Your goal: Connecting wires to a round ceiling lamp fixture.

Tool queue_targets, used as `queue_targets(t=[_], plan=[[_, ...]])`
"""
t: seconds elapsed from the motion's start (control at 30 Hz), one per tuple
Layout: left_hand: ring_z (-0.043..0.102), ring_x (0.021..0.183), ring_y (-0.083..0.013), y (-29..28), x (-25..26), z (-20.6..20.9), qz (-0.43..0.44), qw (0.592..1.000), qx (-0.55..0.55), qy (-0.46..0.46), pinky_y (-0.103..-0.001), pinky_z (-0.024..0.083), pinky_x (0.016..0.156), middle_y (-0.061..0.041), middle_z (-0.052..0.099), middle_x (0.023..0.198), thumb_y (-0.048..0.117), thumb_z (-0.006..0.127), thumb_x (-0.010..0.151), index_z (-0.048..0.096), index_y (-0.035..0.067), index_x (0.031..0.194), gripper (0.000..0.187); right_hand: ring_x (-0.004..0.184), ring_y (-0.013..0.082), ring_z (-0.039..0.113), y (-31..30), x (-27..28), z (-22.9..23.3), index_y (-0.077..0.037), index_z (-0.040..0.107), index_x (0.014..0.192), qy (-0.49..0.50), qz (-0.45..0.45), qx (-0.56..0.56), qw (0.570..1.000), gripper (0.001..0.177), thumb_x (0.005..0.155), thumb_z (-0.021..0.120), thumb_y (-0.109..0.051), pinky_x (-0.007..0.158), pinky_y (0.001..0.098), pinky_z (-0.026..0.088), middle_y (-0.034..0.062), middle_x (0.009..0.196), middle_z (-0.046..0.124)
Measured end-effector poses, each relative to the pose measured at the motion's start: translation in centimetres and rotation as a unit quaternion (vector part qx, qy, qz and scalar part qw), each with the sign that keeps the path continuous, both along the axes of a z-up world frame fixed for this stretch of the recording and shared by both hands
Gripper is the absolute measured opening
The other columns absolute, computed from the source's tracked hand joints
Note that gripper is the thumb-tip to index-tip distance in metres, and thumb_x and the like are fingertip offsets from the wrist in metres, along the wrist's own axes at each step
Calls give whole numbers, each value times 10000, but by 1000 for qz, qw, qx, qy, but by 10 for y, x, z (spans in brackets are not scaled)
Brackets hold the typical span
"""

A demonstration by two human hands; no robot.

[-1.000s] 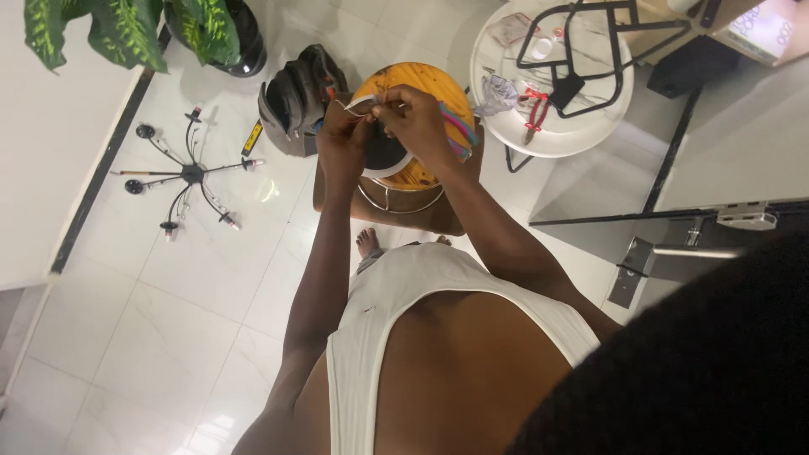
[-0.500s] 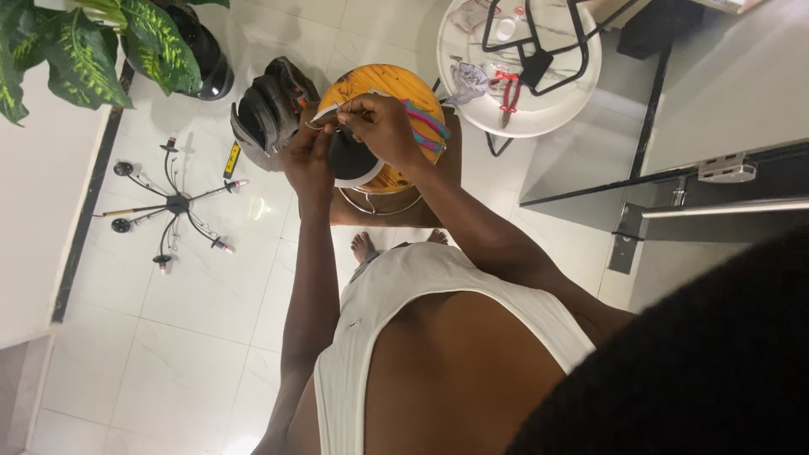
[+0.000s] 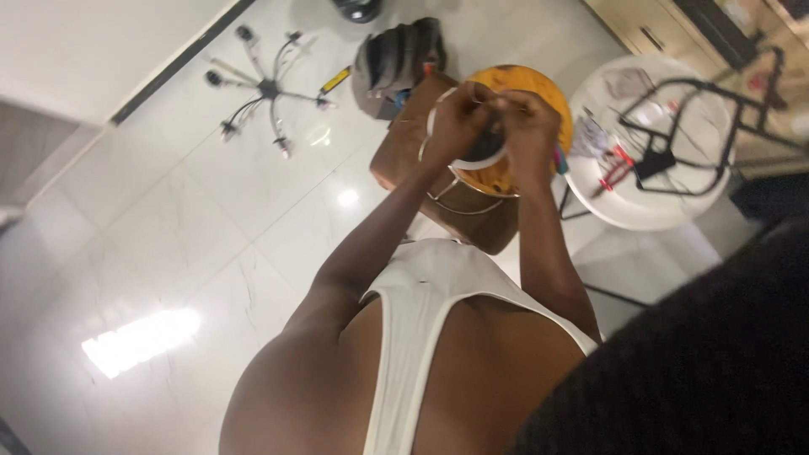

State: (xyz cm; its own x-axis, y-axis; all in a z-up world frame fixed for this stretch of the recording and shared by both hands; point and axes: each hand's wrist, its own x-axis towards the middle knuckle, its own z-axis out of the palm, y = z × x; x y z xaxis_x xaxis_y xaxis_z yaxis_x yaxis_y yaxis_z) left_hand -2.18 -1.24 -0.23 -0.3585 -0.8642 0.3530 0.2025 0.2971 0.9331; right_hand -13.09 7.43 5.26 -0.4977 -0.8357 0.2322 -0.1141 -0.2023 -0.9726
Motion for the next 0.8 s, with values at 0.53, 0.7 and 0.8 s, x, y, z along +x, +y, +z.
queue_targets(t=[0.53, 0.7, 0.8], plan=[[750, 768, -89, 0, 1, 24, -21, 995, 13, -93, -275, 583, 717, -37, 790, 841, 174, 759, 916, 776, 49, 989, 145, 736, 123, 714, -2, -1, 15, 73, 672, 1131, -2, -30, -11, 999, 144, 992, 710, 70, 607, 237, 579, 125, 918, 738], [720, 780, -128, 1, -2, 17, -42, 998, 35, -30, -296, 577, 731, -65, 781, 843, 161, 751, 923, 752, 42, 967, 126, 642, 140, 678, 2, -2, 18, 54, 649, 1058, -59, -50, -31, 997, 96, 984, 710, 66, 575, 233, 557, 140, 897, 753], [707, 768, -139, 0, -2, 18, -32, 996, 28, -80, -300, 575, 732, -72, 779, 831, 166, 752, 931, 754, 44, 979, 131, 674, 125, 684, 0, -6, 8, 54, 680, 1010, 61, -103, 11, 993, 77, 992, 755, 51, 604, 219, 558, 122, 892, 747]])
